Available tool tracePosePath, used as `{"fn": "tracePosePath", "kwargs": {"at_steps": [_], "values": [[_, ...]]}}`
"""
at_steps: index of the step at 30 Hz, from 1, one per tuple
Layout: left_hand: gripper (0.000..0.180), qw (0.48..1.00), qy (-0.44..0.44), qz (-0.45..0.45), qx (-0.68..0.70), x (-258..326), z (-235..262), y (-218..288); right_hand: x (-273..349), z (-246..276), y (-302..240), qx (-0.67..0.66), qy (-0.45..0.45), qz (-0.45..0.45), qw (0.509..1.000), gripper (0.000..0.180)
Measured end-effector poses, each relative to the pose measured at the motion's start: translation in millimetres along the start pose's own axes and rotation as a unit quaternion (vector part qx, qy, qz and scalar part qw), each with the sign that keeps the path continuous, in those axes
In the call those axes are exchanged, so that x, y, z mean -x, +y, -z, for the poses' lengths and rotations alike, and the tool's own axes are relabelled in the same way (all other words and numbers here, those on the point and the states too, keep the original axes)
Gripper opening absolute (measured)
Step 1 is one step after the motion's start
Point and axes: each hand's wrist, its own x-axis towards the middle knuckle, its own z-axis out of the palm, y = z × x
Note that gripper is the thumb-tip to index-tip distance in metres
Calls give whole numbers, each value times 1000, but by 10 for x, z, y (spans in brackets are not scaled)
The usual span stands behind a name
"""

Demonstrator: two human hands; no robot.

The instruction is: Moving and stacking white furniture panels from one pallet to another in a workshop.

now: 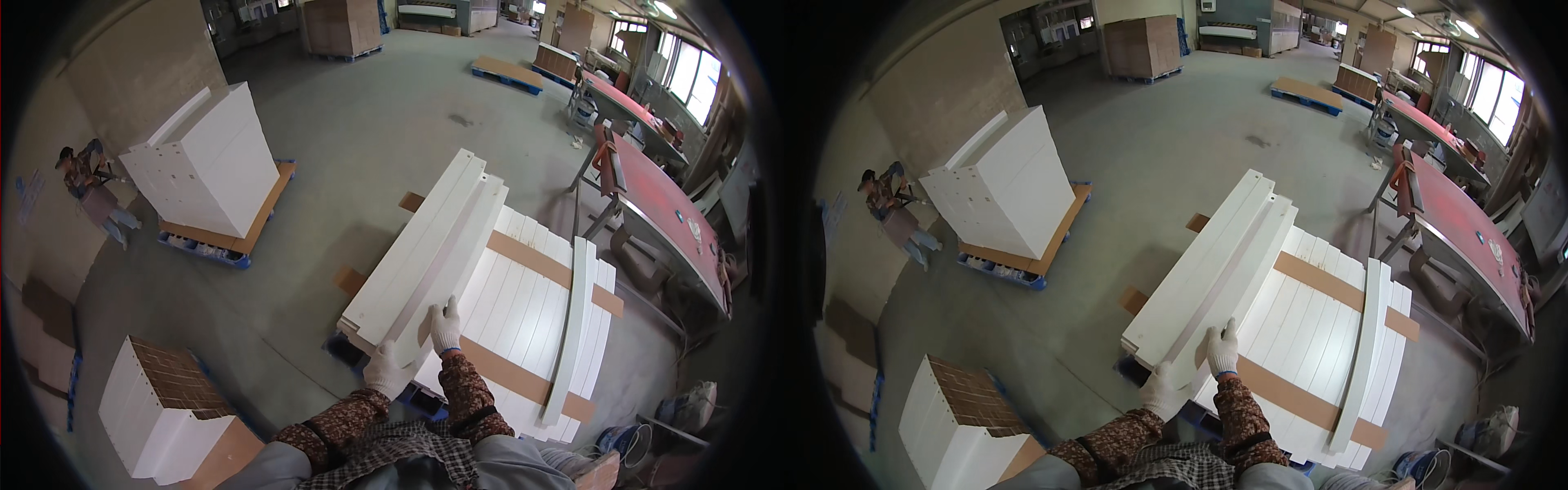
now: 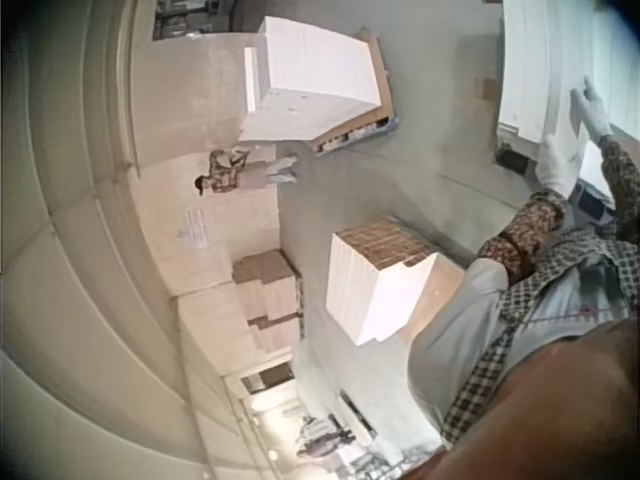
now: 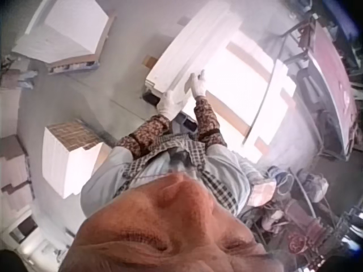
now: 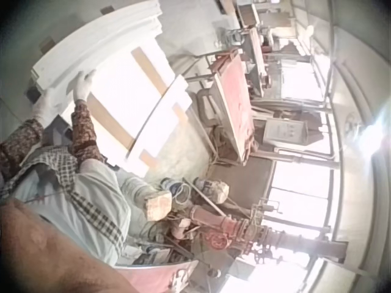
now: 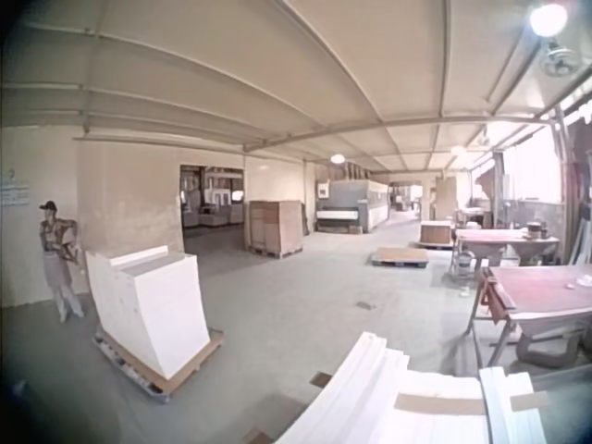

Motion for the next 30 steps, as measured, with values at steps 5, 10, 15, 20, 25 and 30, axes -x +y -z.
{"fn": "tracePosePath", "kwargs": {"at_steps": [5, 10, 15, 20, 25, 30], "values": [[76, 999, -42, 20, 13, 62, -94, -154, -83, -56, 133, 22, -2, -64, 998, 62], [37, 894, -147, 280, 317, 167, -53, -551, -218, -106, 73, 49, 12, -61, 997, 57], [18, 763, -175, 310, 539, -68, -145, -792, -330, -76, 12, 290, -5, 2, 957, 42], [20, 742, -139, 335, 564, -195, -183, -726, -178, -59, 22, 299, -83, -42, 950, 36], [23, 729, -124, 344, 578, -240, -191, -656, 133, -113, -18, 336, -39, 51, 940, 36], [29, 792, -84, 367, 481, -376, 12, -553, 112, -12, -140, 344, -85, 7, 935, 43]]}}
